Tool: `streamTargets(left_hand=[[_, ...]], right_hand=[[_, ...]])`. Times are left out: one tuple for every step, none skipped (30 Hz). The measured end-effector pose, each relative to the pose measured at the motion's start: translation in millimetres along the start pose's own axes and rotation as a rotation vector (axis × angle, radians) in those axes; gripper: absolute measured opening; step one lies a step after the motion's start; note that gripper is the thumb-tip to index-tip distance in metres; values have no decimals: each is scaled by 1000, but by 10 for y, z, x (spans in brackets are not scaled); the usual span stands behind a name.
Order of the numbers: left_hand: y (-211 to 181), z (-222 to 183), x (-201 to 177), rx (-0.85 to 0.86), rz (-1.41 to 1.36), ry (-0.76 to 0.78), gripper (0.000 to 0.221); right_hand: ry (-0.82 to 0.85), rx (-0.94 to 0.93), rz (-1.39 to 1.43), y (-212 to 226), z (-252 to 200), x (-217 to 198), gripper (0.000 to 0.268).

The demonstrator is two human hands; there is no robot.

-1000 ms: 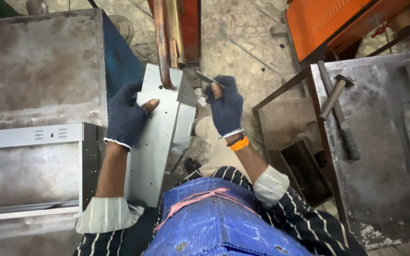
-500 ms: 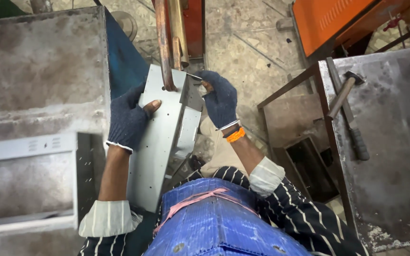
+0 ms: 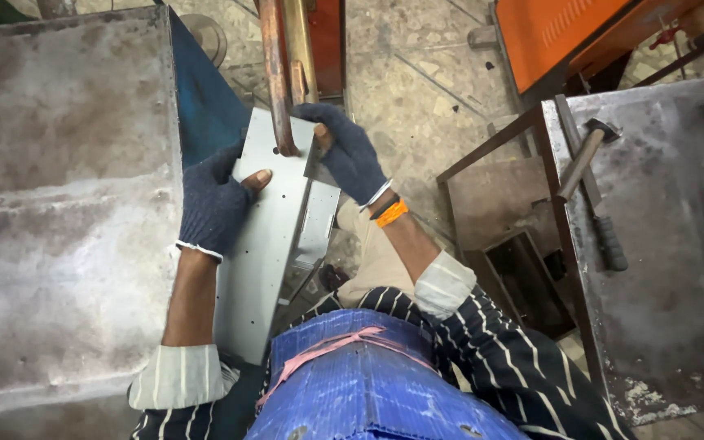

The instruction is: Assembling and spot welding sheet metal components to form a frame or cabinet structure.

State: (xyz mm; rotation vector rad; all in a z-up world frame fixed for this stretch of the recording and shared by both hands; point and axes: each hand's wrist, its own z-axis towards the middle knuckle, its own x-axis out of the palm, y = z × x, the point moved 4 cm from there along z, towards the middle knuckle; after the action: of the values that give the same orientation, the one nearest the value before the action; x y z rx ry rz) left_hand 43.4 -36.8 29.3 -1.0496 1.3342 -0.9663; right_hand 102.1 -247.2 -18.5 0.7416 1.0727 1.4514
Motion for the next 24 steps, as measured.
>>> streamTargets(left_hand=[[7, 11, -5, -1, 0, 0, 53], [12, 23, -10, -2, 13, 2, 52], [14, 44, -12, -1, 25, 0, 51], [-34, 51, -18, 0, 24, -2, 51], [-67, 38, -21, -24, 50, 0, 49], [-99, 24, -22, -47, 76, 1, 47], [-50, 45, -31, -48, 73, 1, 47], [-16, 66, -34, -15, 70, 10, 47], [19, 82, -38, 19, 66, 19, 47], [-17, 86, -47, 19, 64, 18, 47], [-51, 77, -51, 17, 71, 32, 47], [-87, 69, -53, 15, 77, 46, 47], [-103, 70, -74, 17, 76, 47, 47], [-109, 72, -90, -8, 50, 55, 47], [-109, 57, -107, -36, 25, 65, 48], [-109, 58, -133, -37, 24, 70, 48], [-118, 66, -165, -27, 76, 70, 47], [-128, 77, -194, -16, 128, 70, 47], [-91, 85, -207, -14, 130, 76, 47], [-57, 97, -222, -4, 144, 74, 47], [-19, 108, -231, 4, 158, 74, 47], [-61, 98, -220, 5, 160, 83, 47], [-83, 91, -210, -37, 154, 68, 47], [-104, 85, -205, -78, 148, 53, 46]], right_hand=[[0, 1, 0, 10, 6, -48, 32], [59, -3, 16, 23, 12, -71, 32], [119, -9, 30, 36, 33, -102, 32], [121, -11, 30, 5, 55, -102, 32], [137, -10, 53, -23, 54, -93, 32], [153, -9, 77, -51, 51, -85, 32], [154, -9, 75, -116, 30, -53, 32], [113, 13, 150, -188, 10, -38, 31], [73, 34, 225, -259, -12, -22, 29], [74, 34, 223, -270, -24, 1, 29], [28, 59, 259, -290, -49, 12, 28], [-19, 85, 294, -311, -74, 19, 27], [-20, 83, 291, -245, -72, 21, 27], [-32, 91, 287, -185, -70, 16, 28], [-47, 103, 283, -122, -92, 18, 28], [-50, 105, 281, -138, -115, 19, 28], [-44, 117, 282, -158, -133, 26, 31], [-39, 128, 283, -178, -149, 30, 34], [-45, 128, 282, -169, -137, 32, 34], [-30, 81, 273, -143, -119, 38, 40], [-17, 38, 264, -121, -114, 40, 47], [-25, 40, 263, -85, -104, 56, 47], [-29, 70, 237, -64, -90, 65, 45], [-33, 99, 211, -44, -73, 78, 44]])
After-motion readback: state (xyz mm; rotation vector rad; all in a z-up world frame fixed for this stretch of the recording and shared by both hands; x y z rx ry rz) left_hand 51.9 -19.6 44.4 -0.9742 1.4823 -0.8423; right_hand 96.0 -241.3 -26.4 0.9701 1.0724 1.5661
